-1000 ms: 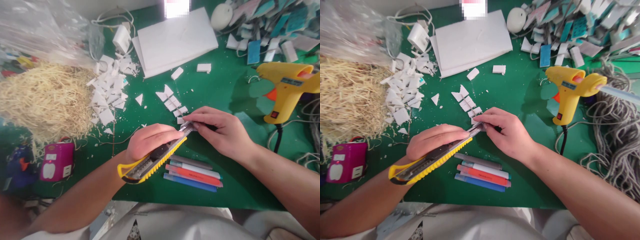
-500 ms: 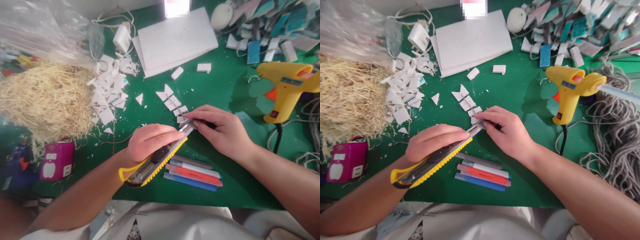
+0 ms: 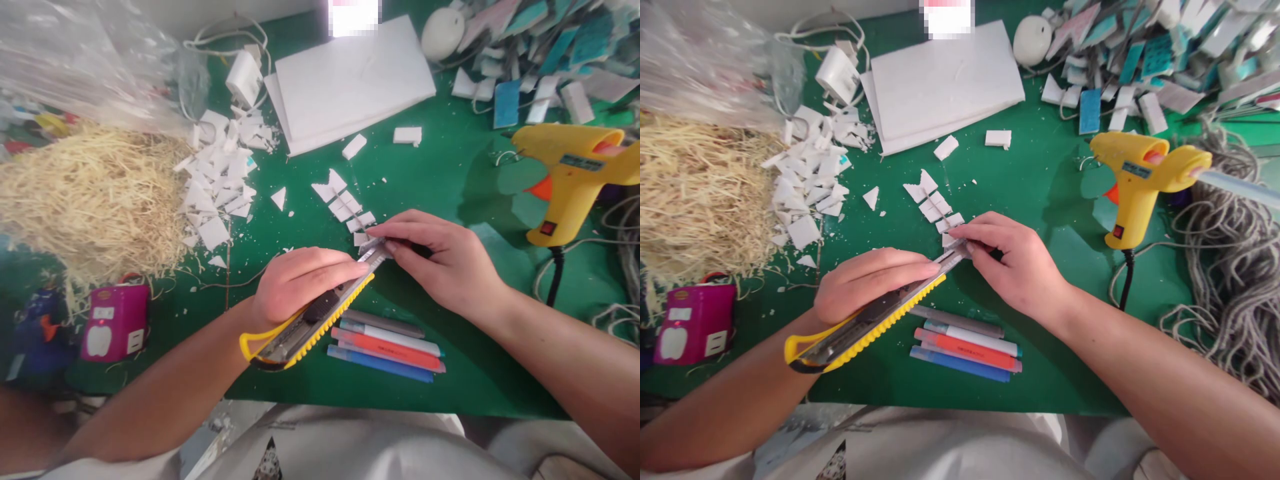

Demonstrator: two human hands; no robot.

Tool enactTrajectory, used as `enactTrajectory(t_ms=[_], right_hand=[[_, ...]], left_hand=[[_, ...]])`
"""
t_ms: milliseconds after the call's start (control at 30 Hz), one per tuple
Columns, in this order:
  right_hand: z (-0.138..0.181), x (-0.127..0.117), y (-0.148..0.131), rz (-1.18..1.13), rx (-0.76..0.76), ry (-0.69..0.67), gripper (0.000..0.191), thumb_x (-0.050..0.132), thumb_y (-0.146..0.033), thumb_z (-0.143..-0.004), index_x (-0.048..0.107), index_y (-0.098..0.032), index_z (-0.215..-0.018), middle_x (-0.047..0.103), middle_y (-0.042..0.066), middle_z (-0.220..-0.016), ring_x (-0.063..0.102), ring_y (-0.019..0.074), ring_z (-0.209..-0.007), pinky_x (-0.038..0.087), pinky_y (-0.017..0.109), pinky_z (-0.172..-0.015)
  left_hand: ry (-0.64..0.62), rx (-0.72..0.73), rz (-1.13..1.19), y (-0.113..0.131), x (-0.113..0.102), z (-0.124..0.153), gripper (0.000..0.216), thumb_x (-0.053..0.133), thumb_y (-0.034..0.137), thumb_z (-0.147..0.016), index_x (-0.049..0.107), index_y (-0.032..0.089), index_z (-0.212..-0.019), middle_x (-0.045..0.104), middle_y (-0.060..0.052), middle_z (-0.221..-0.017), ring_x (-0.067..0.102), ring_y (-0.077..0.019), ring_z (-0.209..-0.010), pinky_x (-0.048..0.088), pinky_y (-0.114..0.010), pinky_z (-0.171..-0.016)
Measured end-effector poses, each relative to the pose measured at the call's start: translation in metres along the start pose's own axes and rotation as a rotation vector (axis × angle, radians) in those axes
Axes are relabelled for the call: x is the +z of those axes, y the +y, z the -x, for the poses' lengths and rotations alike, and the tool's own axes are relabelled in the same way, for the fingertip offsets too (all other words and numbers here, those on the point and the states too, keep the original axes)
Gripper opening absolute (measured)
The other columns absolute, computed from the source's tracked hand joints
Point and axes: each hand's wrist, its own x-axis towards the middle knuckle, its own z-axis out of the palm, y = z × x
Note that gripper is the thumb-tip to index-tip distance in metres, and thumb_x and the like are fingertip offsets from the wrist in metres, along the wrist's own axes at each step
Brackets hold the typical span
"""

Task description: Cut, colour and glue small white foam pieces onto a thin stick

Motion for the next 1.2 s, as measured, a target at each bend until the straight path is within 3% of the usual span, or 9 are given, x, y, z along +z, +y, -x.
enactTrajectory(t_ms=[133, 333, 500, 733, 967, 1200], right_hand=[[0.0, 0.0, 0.0, -0.002, 0.0, 0.001, 0.031, 0.057, -0.013, -0.093, 0.081, -0.027, -0.106, 0.078, 0.004, -0.105, 0.073, 0.0183, -0.092, 0.062, 0.032, -0.081], [0.001, 0.001, 0.0, 0.026, -0.028, 0.018, 0.031, 0.056, -0.013, -0.093, 0.081, -0.027, -0.105, 0.078, 0.004, -0.103, 0.073, 0.0172, -0.089, 0.063, 0.032, -0.08], [0.001, 0.002, 0.001, 0.049, -0.081, 0.016, 0.032, 0.055, -0.012, -0.093, 0.081, -0.026, -0.106, 0.078, 0.005, -0.104, 0.074, 0.0168, -0.089, 0.063, 0.031, -0.08], [0.001, 0.0, 0.0, 0.041, -0.045, 0.017, 0.031, 0.057, -0.013, -0.092, 0.081, -0.028, -0.104, 0.078, 0.004, -0.104, 0.074, 0.0173, -0.087, 0.064, 0.031, -0.079], [-0.001, 0.0, -0.001, 0.03, 0.015, 0.038, 0.027, 0.06, -0.015, -0.092, 0.082, -0.027, -0.104, 0.079, 0.004, -0.104, 0.074, 0.0181, -0.089, 0.063, 0.031, -0.08], [-0.001, 0.0, -0.001, 0.022, 0.026, 0.038, 0.026, 0.062, -0.015, -0.091, 0.081, -0.027, -0.105, 0.078, 0.003, -0.103, 0.073, 0.0178, -0.088, 0.062, 0.03, -0.076]], left_hand=[[0.004, -0.033, 0.005, 0.001, 0.003, 0.001, 0.024, 0.059, 0.017, -0.102, 0.066, 0.02, -0.125, 0.077, -0.008, -0.114, 0.075, -0.0143, -0.099, 0.061, -0.023, -0.089], [0.153, 0.037, -0.012, -0.006, 0.014, 0.004, 0.022, 0.055, 0.024, -0.104, 0.069, 0.021, -0.121, 0.078, -0.004, -0.106, 0.075, -0.0125, -0.088, 0.062, -0.02, -0.082], [0.146, 0.043, 0.0, -0.005, 0.015, 0.005, 0.025, 0.055, 0.023, -0.103, 0.069, 0.017, -0.123, 0.078, -0.008, -0.107, 0.075, -0.0151, -0.092, 0.062, -0.023, -0.083], [0.119, -0.154, 0.115, 0.006, 0.011, 0.002, 0.024, 0.064, 0.016, -0.098, 0.07, 0.02, -0.121, 0.077, -0.006, -0.11, 0.075, -0.0152, -0.093, 0.064, -0.026, -0.086], [0.172, 0.012, -0.017, 0.002, 0.017, 0.0, 0.022, 0.067, 0.028, -0.098, 0.069, 0.017, -0.118, 0.079, -0.006, -0.104, 0.075, -0.0131, -0.086, 0.065, -0.022, -0.079], [0.169, -0.03, -0.051, 0.0, 0.018, 0.003, 0.025, 0.066, 0.031, -0.099, 0.066, 0.028, -0.123, 0.08, -0.001, -0.108, 0.076, -0.0138, -0.083, 0.067, -0.025, -0.076]])
